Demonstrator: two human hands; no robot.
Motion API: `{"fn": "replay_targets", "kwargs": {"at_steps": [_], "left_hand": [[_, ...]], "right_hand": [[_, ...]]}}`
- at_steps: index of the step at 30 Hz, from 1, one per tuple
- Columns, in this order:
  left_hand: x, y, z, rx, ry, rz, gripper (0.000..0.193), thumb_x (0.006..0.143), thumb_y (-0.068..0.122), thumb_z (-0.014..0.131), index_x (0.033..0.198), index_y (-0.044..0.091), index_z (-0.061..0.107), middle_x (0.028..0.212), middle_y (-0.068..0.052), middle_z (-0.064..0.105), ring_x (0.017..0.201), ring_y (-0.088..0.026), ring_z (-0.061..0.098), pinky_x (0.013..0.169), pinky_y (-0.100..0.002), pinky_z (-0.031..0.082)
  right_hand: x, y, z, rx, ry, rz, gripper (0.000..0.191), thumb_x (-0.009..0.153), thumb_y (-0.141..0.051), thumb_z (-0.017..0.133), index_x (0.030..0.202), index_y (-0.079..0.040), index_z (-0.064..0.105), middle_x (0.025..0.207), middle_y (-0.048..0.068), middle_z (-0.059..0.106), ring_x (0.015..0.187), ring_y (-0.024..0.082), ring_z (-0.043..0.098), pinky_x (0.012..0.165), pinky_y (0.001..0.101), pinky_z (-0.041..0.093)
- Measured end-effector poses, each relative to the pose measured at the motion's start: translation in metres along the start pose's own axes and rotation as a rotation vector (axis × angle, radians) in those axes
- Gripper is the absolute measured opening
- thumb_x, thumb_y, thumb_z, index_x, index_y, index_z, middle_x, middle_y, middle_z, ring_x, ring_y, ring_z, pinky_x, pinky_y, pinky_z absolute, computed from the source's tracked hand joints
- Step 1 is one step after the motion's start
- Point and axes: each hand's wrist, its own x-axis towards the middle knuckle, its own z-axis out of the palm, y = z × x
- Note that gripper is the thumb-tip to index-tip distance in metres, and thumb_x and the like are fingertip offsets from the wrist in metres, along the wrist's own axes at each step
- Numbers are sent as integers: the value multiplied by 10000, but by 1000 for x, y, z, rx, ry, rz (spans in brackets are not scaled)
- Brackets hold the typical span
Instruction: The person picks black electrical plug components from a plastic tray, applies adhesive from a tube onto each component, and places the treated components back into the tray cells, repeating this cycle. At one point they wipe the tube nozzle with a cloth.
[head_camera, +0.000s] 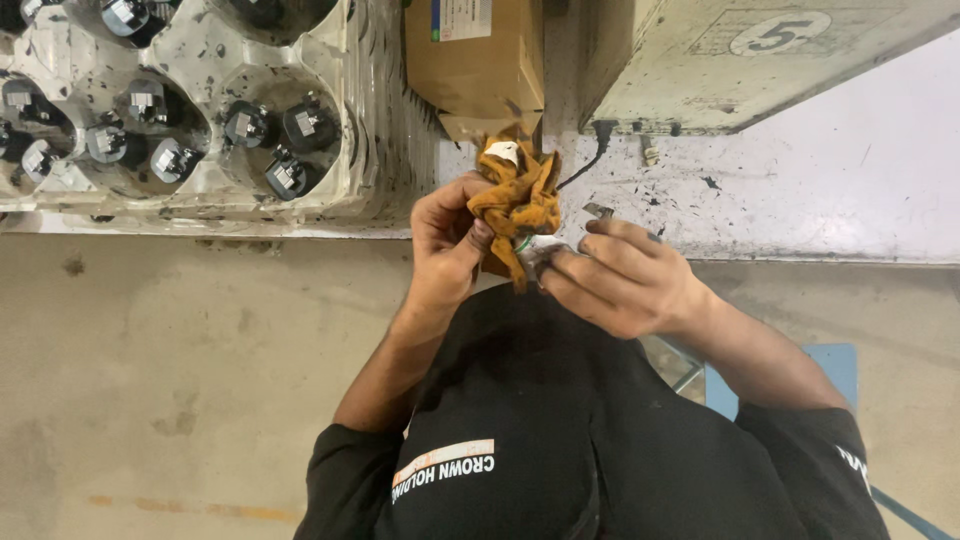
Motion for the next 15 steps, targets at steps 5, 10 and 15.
{"fn": "replay_targets", "kwargs": {"at_steps": [5, 10, 15], "left_hand": [[0, 3, 10, 83, 66, 183, 335, 1022, 252, 764, 1102, -52, 649, 1065, -38, 606, 931, -102, 567, 856, -212, 464], [-4, -12, 20, 237, 155, 301, 294, 1036, 227, 743, 1089, -46, 646, 1015, -20, 573, 911, -96, 530, 822, -206, 427], [-7, -8, 29, 559, 164, 378, 143, 968, 100, 740, 994, -3, 644, 956, -37, 576, 754, -108, 538, 662, -207, 416]], "right_hand": [[-22, -12, 25, 716, 250, 794, 402, 822, -143, 882, 1166, -33, 704, 1144, 123, 707, 1003, 256, 713, 870, 345, 596], [-55, -20, 70, 1820, 542, 1203, 344, 907, -95, 849, 1190, 41, 708, 1121, 130, 753, 1020, 218, 734, 925, 375, 614], [-61, -25, 82, 1896, 678, 1217, 298, 952, -111, 801, 1174, 36, 667, 1086, 131, 756, 983, 207, 723, 909, 361, 589]]}}
